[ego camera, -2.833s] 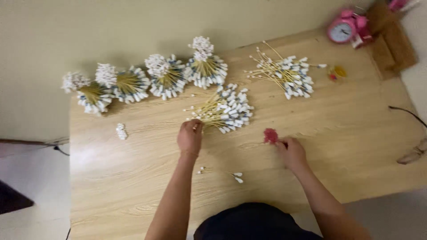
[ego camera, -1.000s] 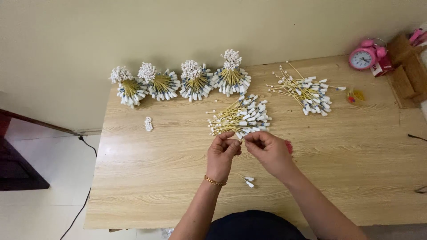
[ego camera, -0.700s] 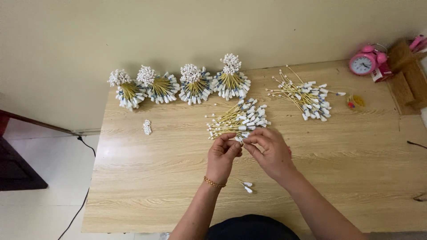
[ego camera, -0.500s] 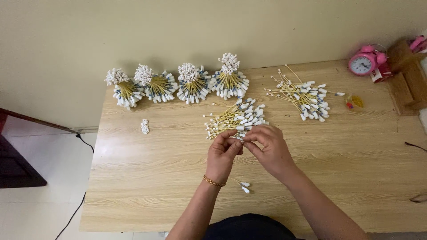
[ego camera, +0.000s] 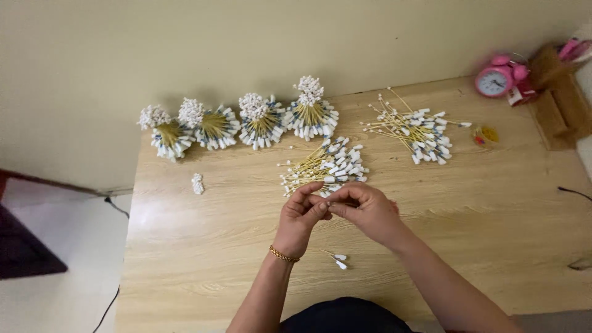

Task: Bundling small wire components into organized groups on a wooden table

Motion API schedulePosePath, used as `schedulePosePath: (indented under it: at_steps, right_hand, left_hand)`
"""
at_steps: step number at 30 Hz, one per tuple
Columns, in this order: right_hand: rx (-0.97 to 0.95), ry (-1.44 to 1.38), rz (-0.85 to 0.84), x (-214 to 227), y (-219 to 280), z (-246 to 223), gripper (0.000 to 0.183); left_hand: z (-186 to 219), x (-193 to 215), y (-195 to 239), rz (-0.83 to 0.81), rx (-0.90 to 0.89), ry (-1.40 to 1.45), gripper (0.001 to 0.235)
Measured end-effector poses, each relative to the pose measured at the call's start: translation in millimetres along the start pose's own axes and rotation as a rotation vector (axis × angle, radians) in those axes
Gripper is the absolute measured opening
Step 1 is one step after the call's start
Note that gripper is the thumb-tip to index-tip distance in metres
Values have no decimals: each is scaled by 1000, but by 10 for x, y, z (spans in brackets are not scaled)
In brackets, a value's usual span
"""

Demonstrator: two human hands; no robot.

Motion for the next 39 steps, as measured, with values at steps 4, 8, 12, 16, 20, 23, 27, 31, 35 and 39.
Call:
schedulePosePath:
  at_steps: [4, 8, 12, 16, 20, 23, 27, 31, 35, 39]
  right_hand:
    - [-91, -24, 84, 23, 71, -57, 18]
    - [19, 142, 193, 36, 34, -154, 14]
    - [28, 180, 200, -50, -29, -188, 13]
    - [8, 185, 189, -219, -156, -283, 13]
    - [-31, 170, 149, -337, -170, -316, 18]
    - [-159, 139, 125, -357, -195, -96, 16]
    - [-292, 95, 162, -416, -229, -21, 19]
    - [-344, 78, 164, -471, -336, 114, 20]
    - [-328, 78, 176, -606, -484, -36, 17]
    - [-362, 120, 129, -762, -586, 56, 11]
  left_hand:
    - [-3, -15, -55, -41, 13, -3, 42]
    - [50, -21, -113, -72, 8, 23, 42]
    - [90, 86, -160, -85, 53, 33, 41]
    - [165, 227, -281, -111, 65, 79, 42]
    - [242, 328, -341, -126, 83, 125, 44]
    - [259, 340, -393, -182, 117, 93, 47]
    - [314, 336, -514, -238, 98, 32, 49]
    - [400, 366, -621, -304, 93, -84, 46]
    - [482, 462, -652, -260, 73, -207, 41]
    - [407, 713, -700, -235, 101, -248, 44]
Point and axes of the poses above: each hand's wrist, its own y-axis away from the middle knuckle, its own x-axis out of the back of the hand, z = x × y, the point moved 5 cm from there along -y, towards the middle knuckle, and after that the axes turned 12 degrees about y, right-handed, at the moved point
